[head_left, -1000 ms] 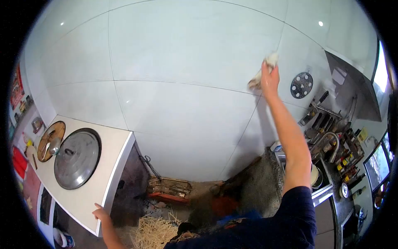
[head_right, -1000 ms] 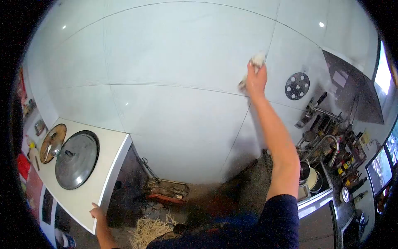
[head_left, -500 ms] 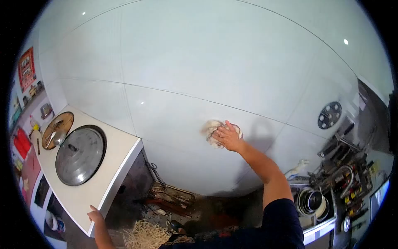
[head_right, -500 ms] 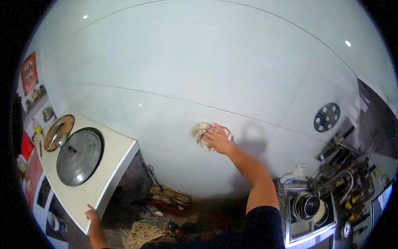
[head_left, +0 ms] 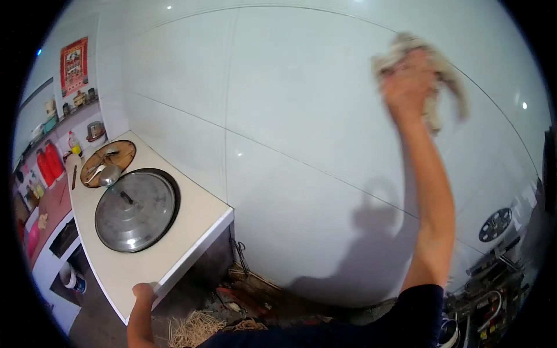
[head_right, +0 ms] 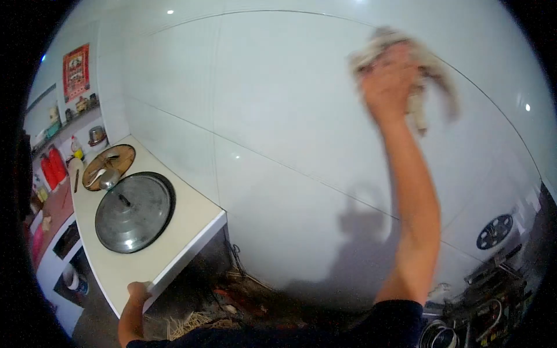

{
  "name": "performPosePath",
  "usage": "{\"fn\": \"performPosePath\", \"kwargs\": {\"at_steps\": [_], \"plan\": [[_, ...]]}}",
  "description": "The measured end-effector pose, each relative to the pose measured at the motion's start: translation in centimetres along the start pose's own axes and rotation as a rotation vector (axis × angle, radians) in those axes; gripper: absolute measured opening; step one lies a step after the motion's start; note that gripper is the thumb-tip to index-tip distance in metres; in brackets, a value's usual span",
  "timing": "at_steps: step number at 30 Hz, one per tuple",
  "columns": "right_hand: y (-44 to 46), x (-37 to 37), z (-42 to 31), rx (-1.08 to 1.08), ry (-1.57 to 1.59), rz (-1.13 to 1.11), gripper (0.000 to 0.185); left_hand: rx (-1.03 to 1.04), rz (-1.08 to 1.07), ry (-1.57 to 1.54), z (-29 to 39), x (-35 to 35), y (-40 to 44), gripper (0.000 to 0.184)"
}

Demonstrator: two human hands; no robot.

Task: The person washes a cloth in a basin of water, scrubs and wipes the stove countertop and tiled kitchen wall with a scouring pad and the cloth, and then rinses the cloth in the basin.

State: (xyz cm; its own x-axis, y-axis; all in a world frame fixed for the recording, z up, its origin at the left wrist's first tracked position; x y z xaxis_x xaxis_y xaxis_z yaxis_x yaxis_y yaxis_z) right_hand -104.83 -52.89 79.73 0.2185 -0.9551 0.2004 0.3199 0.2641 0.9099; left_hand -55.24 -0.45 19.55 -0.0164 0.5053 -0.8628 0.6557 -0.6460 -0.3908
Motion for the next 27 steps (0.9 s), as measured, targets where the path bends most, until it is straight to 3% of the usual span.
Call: {"fn": "performPosePath", "kwargs": {"at_steps": [1, 2, 3, 4, 5, 6, 8, 10, 12, 14, 16, 17, 19, 22, 24, 25, 26, 27], "plan": [[-1.5, -0.7, -4.7, -0.153, -0.077, -0.219, 0.058, -0.047, 0.053, -0.096, 1.4, -2.6, 0.1, 0.078], [-5.2, 0.3, -9.2, -0.348, 0.048, -0.327, 0.058, -0.133, 0.08, -0.216, 3.7, -8.2, -1.4, 0.075], [-10.0, 0.2, -13.0, -0.06, 0.785, -0.519, 0.058, -0.143, 0.293, -0.306, 5.5, -8.7, -0.1, 0.06], [-12.1, -3.7, -17.6, 0.227, 0.758, -0.761, 0.05, -0.066, 0.401, -0.314, 7.0, -9.0, 1.5, 0.061], [-15.1, -3.6, -20.9, -0.57, 0.473, -1.092, 0.041, 0.011, 0.464, -0.458, 8.9, -11.9, 0.8, 0.065], [-21.3, -2.3, -24.0, -0.598, 0.698, -1.082, 0.023, 0.117, 0.63, -0.418, 9.9, -9.4, 3.7, 0.066], [-26.5, -2.6, -23.9, -0.657, 1.25, -0.308, 0.014, 0.204, 0.737, -0.397, 11.8, -9.7, 4.7, 0.075], [-21.2, -1.9, -22.5, -0.62, 1.271, -0.47, 0.014, 0.197, 0.695, -0.389, 12.0, -10.6, 4.0, 0.075], [-10.4, -0.9, -21.2, -0.481, 0.592, -0.899, 0.017, 0.255, 0.839, -0.344, 11.4, -8.1, 5.1, 0.072], [-3.4, 3.6, -14.1, -0.291, 0.581, -0.151, 0.027, 0.291, 0.904, -0.334, 10.9, -7.7, 5.8, 0.07], [7.5, 3.2, -8.4, -0.17, 0.112, -0.158, 0.046, 0.308, 0.885, -0.361, 10.8, -8.7, 4.7, 0.068], [10.2, 5.3, -5.9, -0.11, -0.042, -0.035, 0.055, 0.302, 0.848, -0.41, 10.7, -8.9, 4.7, 0.067], [15.2, 5.0, -5.6, 0.147, -0.264, -0.027, 0.066, 0.31, 0.826, -0.484, 10.3, -9.2, 4.5, 0.067], [17.6, 6.6, -13.3, 0.214, -0.378, -0.149, 0.07, 0.311, 0.84, -0.527, 10.0, -9.3, 4.6, 0.067], [15.6, 9.1, -20.7, 0.104, 0.206, 0.022, 0.064, 0.325, 0.856, -0.501, 10.2, -8.9, 4.4, 0.071], [11.8, 10.5, -25.2, -0.319, -0.038, -0.164, 0.054, 0.304, 0.834, -0.518, 10.2, -10.0, 3.7, 0.064], [7.8, 9.1, -29.8, -0.111, 0.457, -0.251, 0.048, 0.298, 0.829, -0.506, 10.3, -10.5, 3.5, 0.064], [2.8, 9.7, -34.1, -0.464, 0.242, -0.346, 0.045, 0.294, 0.825, -0.49, 10.2, -10.6, 3.4, 0.065]]}}
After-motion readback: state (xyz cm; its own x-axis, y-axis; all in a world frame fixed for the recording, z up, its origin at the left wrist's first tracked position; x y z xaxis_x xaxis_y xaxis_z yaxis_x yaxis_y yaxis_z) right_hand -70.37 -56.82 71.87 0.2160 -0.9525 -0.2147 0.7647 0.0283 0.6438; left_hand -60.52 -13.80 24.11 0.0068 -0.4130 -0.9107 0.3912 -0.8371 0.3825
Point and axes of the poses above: each hand's wrist, its own y-axis towards the middle knuckle, its own x-axis out of the palm, z = x × y, the point moved 1 cm from there along y, towards the middle knuckle, and after that the axes turned 8 degrees about z, right-handed, at the moved point
